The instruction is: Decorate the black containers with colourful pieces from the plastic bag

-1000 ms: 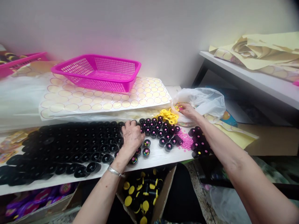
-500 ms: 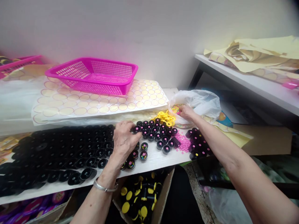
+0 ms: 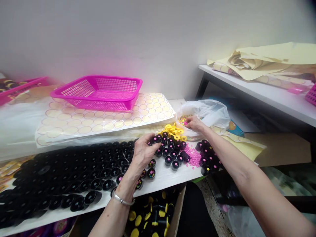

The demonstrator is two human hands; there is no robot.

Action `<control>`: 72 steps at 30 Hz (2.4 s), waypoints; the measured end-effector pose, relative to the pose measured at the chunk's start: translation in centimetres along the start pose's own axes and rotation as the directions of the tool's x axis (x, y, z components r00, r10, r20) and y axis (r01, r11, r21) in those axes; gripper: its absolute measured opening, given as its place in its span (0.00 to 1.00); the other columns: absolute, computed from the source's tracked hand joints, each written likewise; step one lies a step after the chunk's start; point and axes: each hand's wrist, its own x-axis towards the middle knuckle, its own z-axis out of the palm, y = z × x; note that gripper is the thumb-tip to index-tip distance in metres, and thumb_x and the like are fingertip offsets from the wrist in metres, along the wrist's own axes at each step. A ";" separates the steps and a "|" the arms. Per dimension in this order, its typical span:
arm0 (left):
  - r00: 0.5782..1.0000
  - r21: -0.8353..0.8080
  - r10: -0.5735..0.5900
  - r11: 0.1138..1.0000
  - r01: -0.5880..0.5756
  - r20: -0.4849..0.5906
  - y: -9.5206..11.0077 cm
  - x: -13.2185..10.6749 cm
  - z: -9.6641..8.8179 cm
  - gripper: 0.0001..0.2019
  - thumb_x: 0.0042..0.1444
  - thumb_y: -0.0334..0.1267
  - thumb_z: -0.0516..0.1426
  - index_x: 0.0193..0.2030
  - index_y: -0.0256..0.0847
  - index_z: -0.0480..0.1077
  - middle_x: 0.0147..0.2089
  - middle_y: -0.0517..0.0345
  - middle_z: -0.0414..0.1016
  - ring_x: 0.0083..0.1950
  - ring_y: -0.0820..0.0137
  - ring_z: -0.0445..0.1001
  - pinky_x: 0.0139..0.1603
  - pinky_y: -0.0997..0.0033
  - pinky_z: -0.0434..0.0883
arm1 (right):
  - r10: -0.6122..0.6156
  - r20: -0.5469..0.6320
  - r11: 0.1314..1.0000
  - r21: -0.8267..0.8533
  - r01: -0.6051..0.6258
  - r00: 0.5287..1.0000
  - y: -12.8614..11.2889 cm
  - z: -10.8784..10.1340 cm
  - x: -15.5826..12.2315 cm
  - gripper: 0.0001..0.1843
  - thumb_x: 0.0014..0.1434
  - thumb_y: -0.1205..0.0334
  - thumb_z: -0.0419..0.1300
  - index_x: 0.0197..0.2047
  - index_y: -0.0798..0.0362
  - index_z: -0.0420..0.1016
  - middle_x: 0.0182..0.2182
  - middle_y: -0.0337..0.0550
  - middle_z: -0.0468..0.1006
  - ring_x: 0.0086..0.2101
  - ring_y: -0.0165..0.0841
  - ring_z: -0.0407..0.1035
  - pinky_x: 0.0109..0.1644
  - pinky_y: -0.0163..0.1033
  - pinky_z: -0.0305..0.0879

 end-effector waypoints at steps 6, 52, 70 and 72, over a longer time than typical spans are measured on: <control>0.999 -0.080 -0.013 0.997 0.016 0.044 -0.1 0.0 0.9 0.17 0.41 0.38 0.62 0.41 0.40 0.75 0.36 0.60 0.78 0.38 0.69 0.73 0.42 0.70 0.68 | 0.000 -0.090 0.981 0.192 0.018 0.996 0.4 -0.2 -0.2 0.16 0.44 0.61 0.54 0.36 0.58 0.74 0.27 0.38 0.73 0.25 0.27 0.63 0.27 0.31 0.57; 0.950 -0.064 0.153 0.988 -0.141 0.272 1.1 3.5 8.6 0.11 0.44 0.31 0.56 0.37 0.39 0.70 0.32 0.62 0.72 0.33 0.73 0.67 0.35 0.74 0.64 | -0.080 -0.086 0.962 0.255 0.099 0.993 -0.6 -2.9 -2.3 0.10 0.48 0.61 0.60 0.33 0.58 0.76 0.28 0.42 0.76 0.31 0.31 0.68 0.35 0.35 0.62; 0.963 -0.099 0.113 0.991 -0.092 0.244 1.0 4.2 8.8 0.12 0.41 0.30 0.58 0.36 0.38 0.72 0.33 0.61 0.73 0.35 0.72 0.70 0.38 0.73 0.66 | 0.028 -0.054 0.891 0.455 -0.001 0.998 2.1 -1.1 -0.9 0.15 0.39 0.59 0.63 0.32 0.58 0.72 0.25 0.39 0.74 0.26 0.28 0.66 0.31 0.33 0.63; 0.965 -0.087 0.116 0.991 -0.098 0.235 1.3 4.5 9.3 0.12 0.39 0.29 0.58 0.35 0.38 0.72 0.31 0.61 0.73 0.34 0.71 0.69 0.37 0.73 0.65 | 0.021 -0.023 0.698 0.716 0.002 1.000 1.6 -1.4 -1.6 0.17 0.33 0.59 0.67 0.29 0.57 0.72 0.23 0.37 0.73 0.25 0.28 0.66 0.32 0.35 0.64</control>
